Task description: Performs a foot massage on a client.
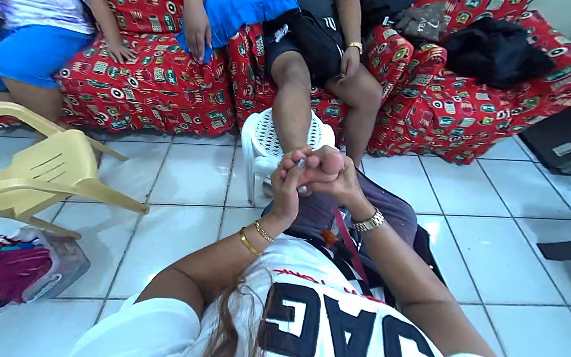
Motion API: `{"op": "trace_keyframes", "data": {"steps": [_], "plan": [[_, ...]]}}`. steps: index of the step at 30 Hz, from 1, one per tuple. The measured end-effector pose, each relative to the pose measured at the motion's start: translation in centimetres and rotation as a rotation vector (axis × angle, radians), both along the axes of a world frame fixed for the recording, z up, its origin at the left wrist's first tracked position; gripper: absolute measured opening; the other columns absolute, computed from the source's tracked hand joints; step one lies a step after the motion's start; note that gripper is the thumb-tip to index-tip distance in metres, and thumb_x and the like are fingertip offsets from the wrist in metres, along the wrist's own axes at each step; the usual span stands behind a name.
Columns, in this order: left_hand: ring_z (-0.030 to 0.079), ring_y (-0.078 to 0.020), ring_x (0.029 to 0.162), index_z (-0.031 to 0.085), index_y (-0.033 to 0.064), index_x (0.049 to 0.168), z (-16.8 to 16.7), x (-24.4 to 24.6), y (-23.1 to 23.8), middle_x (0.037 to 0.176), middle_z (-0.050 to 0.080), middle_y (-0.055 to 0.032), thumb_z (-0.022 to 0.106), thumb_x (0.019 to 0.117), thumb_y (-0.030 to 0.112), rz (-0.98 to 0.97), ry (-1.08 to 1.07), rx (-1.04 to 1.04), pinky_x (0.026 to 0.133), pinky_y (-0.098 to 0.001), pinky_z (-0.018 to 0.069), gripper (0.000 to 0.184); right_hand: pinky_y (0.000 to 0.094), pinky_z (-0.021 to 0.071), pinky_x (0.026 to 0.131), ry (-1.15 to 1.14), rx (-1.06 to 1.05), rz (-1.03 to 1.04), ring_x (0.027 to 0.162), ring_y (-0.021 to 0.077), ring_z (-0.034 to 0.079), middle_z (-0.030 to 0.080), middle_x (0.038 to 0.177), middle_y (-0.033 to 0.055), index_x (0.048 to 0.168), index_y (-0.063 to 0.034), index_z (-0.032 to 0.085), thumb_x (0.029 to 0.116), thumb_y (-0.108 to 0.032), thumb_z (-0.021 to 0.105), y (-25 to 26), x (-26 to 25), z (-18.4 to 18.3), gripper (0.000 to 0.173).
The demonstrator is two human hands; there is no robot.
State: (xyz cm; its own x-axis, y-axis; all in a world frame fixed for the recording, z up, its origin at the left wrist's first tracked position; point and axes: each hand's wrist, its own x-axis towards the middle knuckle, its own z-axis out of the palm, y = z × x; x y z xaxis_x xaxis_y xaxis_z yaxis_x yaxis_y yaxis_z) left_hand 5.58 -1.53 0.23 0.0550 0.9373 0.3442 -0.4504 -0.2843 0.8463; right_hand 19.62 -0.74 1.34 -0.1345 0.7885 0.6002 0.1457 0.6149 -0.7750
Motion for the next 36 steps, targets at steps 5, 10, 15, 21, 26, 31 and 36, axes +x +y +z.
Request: {"op": "trace_keyframes", "data": {"steps": [5, 10, 15, 21, 26, 31, 36], "plan": [[0.064, 0.0014, 0.094, 0.063, 0.0231, 0.111, 2.3, 0.2, 0.3, 0.098, 0.067, 0.0118, 0.056, 0.1003, 0.048, -0.009, 0.02, -0.072, 0.085, -0.0222, 0.0541, 0.028, 0.0262, 0.0599, 0.084, 0.354, -0.022, 0.008, 0.091, 0.0053, 0.071, 0.074, 0.097, -0.0021, 0.102, -0.0064, 0.068, 0.0806, -0.006, 0.075, 1.7, -2.4, 1.3, 0.023], [0.062, 0.0006, 0.1, 0.06, 0.0093, 0.121, -1.1, 1.1, 2.3, 0.107, 0.065, 0.0067, 0.079, 0.088, 0.033, 0.027, 0.058, 0.329, 0.089, -0.0219, 0.0541, 0.045, 0.0195, 0.057, 0.063, 0.342, -0.167, 0.005, 0.07, 0.0011, 0.066, 0.068, 0.081, -0.0066, 0.099, -0.0156, 0.065, 0.1026, -0.022, 0.059, 0.9, -2.5, 3.6, 0.009], [0.052, -0.011, 0.136, 0.067, 0.0155, 0.128, -2.3, -0.2, 3.4, 0.147, 0.056, 0.003, 0.07, 0.0964, 0.027, -0.079, 0.045, 0.375, 0.114, -0.0338, 0.0442, 0.033, 0.0206, 0.0551, 0.075, 0.106, -0.192, 0.104, 0.085, -0.0006, 0.064, 0.067, 0.092, -0.0088, 0.098, -0.0146, 0.065, 0.0831, -0.056, 0.076, 2.3, -0.5, 1.2, 0.046], [0.052, -0.0135, 0.138, 0.07, 0.0221, 0.122, -2.4, -0.9, 4.0, 0.135, 0.067, 0.0045, 0.068, 0.0963, 0.036, -0.11, 0.08, 0.347, 0.125, -0.044, 0.0293, 0.029, 0.0443, 0.025, 0.127, -0.541, -0.197, 0.168, 0.152, 0.0299, 0.034, 0.045, 0.157, 0.0221, 0.149, 0.0064, 0.045, 0.0737, -0.03, 0.088, 3.9, 5.5, -3.2, 0.094], [0.064, -0.0047, 0.12, 0.071, 0.0265, 0.119, -2.5, -0.9, 4.2, 0.118, 0.073, 0.0123, 0.069, 0.096, 0.035, -0.098, -0.006, 0.314, 0.116, -0.0344, 0.0434, 0.024, 0.0439, 0.036, 0.122, -0.397, 0.027, 0.161, 0.137, 0.0278, 0.055, 0.067, 0.132, 0.0195, 0.124, 0.0063, 0.068, 0.0906, -0.052, 0.068, 6.0, 4.8, -4.6, 0.067], [0.063, -0.007, 0.122, 0.072, 0.0268, 0.12, -2.4, -1.6, 4.6, 0.12, 0.073, 0.0099, 0.069, 0.0965, 0.032, -0.112, -0.129, 0.258, 0.114, -0.0329, 0.0444, 0.025, 0.0368, 0.0462, 0.113, -0.203, 0.005, 0.202, 0.123, 0.0214, 0.065, 0.073, 0.119, 0.0185, 0.117, 0.009, 0.07, 0.09, -0.039, 0.073, 6.3, 3.1, -3.3, 0.056], [0.068, -0.0055, 0.111, 0.076, 0.0259, 0.113, -0.1, -1.8, 5.5, 0.11, 0.075, 0.0091, 0.069, 0.0958, 0.03, -0.075, -0.254, 0.195, 0.106, -0.0302, 0.0513, 0.019, 0.0298, 0.0531, 0.104, -0.005, -0.005, 0.15, 0.116, 0.0117, 0.067, 0.074, 0.117, 0.0105, 0.115, 0.0057, 0.072, 0.0797, -0.03, 0.084, 6.7, 1.8, -2.3, 0.052]]}}
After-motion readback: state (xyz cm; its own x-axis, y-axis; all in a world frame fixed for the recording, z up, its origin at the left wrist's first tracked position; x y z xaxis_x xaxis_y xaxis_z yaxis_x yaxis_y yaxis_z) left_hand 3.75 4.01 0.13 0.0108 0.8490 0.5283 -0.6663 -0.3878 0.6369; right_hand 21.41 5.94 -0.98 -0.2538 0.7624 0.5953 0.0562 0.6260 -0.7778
